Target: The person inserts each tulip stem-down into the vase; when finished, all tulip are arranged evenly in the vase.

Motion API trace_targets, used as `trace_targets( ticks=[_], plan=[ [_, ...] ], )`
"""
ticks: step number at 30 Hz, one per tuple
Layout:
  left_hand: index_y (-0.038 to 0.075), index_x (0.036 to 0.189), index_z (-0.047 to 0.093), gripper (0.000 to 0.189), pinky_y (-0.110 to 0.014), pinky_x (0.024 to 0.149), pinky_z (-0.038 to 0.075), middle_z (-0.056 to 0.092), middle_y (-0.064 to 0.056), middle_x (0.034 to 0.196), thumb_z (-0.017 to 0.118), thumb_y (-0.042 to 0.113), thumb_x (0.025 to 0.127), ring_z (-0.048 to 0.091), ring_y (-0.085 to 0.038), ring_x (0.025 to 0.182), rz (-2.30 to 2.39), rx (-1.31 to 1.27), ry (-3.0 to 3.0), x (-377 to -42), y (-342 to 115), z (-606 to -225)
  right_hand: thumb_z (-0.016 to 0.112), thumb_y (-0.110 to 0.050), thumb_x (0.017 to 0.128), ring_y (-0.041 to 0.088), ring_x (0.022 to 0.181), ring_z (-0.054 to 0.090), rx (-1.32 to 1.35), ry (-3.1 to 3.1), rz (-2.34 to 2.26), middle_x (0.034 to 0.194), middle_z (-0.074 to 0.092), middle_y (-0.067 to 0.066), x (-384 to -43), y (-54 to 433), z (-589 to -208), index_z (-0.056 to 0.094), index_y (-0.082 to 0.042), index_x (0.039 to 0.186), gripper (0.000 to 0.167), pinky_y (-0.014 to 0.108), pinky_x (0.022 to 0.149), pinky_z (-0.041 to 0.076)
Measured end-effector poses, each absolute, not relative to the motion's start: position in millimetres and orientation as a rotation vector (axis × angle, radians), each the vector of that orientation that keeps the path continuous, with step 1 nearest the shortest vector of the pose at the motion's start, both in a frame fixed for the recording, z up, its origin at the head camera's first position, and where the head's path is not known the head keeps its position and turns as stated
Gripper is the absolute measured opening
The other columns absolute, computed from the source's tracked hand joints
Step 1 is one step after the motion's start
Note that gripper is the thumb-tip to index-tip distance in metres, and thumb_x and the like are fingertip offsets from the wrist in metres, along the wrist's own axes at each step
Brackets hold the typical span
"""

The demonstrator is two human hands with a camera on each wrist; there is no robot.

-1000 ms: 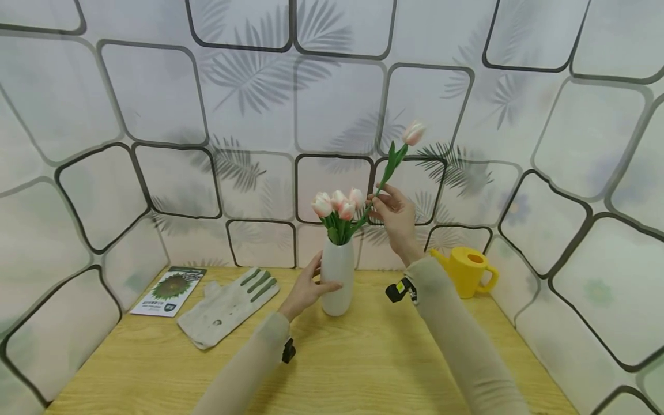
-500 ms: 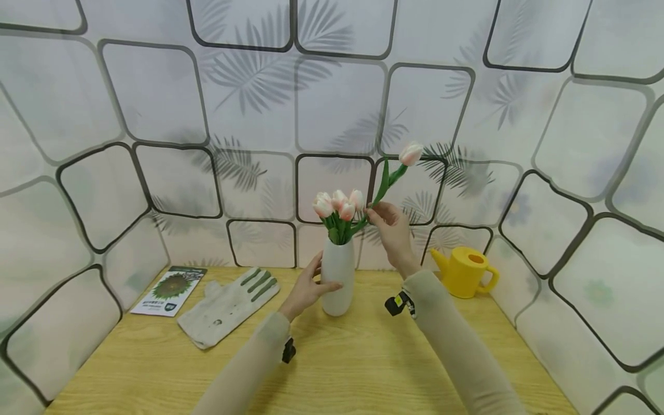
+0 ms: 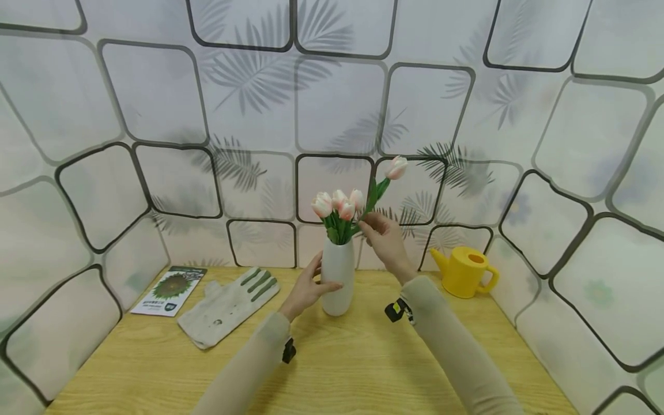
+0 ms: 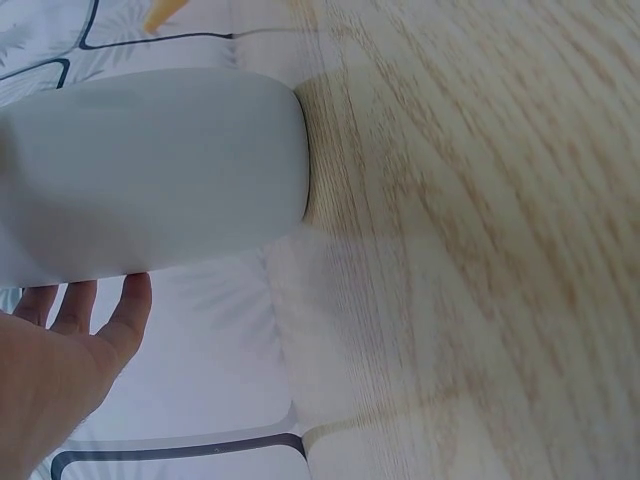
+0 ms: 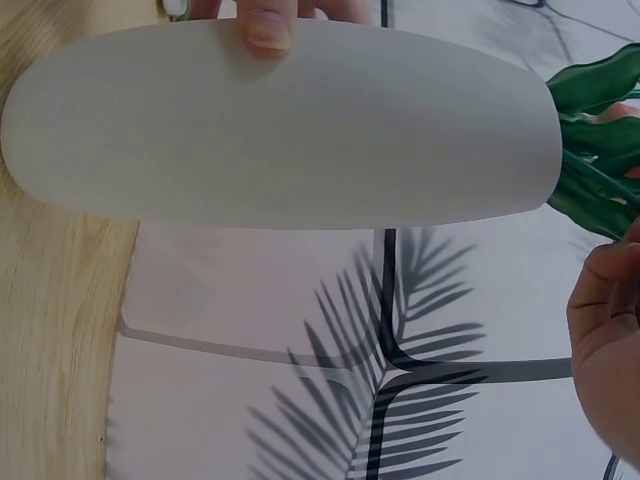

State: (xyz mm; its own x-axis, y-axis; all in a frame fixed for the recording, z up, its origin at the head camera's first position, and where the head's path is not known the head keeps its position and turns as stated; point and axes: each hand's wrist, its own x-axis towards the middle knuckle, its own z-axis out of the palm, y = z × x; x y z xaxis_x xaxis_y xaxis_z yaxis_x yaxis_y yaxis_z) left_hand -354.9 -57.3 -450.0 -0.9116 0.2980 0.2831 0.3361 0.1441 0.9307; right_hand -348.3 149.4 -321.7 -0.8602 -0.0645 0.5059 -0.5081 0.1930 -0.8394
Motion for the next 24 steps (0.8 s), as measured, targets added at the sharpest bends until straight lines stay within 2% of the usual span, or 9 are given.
trace_targets(
  ticks=[5,12,20,24],
  plan=[
    [0.042,0.153,0.023,0.094,-0.056,0.101,0.046,0.044,-0.005,0.148,0.082,0.036,0.080,0.046,-0.030,0.133,-1.927,-0.644,-2.358,-355,-57,-451,0.061,-0.013,0.098,0.012,0.074,0.054,0.558,-2.153,1.674,0.094,0.065,0.012,-350,145,-327,0.067,0.000,0.115,0.023,0.020,0.059,0.047],
    [0.042,0.154,0.022,0.095,-0.056,0.100,0.046,0.043,-0.006,0.149,0.082,0.038,0.080,0.045,-0.030,0.134,-1.937,-0.643,-2.361,-354,-57,-451,0.065,-0.014,0.095,0.023,0.082,0.061,0.594,-2.223,1.570,0.102,0.069,0.015,-352,143,-339,0.069,-0.004,0.114,0.022,0.021,0.060,0.049],
    [0.042,0.154,0.021,0.096,-0.056,0.101,0.046,0.044,-0.006,0.148,0.082,0.037,0.080,0.045,-0.030,0.134,-1.946,-0.614,-2.374,-353,-57,-449,0.068,-0.019,0.094,0.013,0.085,0.061,0.607,-2.257,1.566,0.108,0.068,0.014,-352,145,-342,0.069,-0.008,0.117,0.026,0.033,0.067,0.054],
    [0.040,0.155,0.021,0.096,-0.056,0.102,0.045,0.043,-0.007,0.149,0.082,0.035,0.081,0.045,-0.031,0.135,-1.956,-0.605,-2.378,-351,-57,-448,0.072,-0.021,0.091,0.011,0.085,0.060,0.542,-2.256,1.636,0.111,0.068,0.012,-351,146,-340,0.067,-0.010,0.124,0.035,0.030,0.069,0.053]
  ],
)
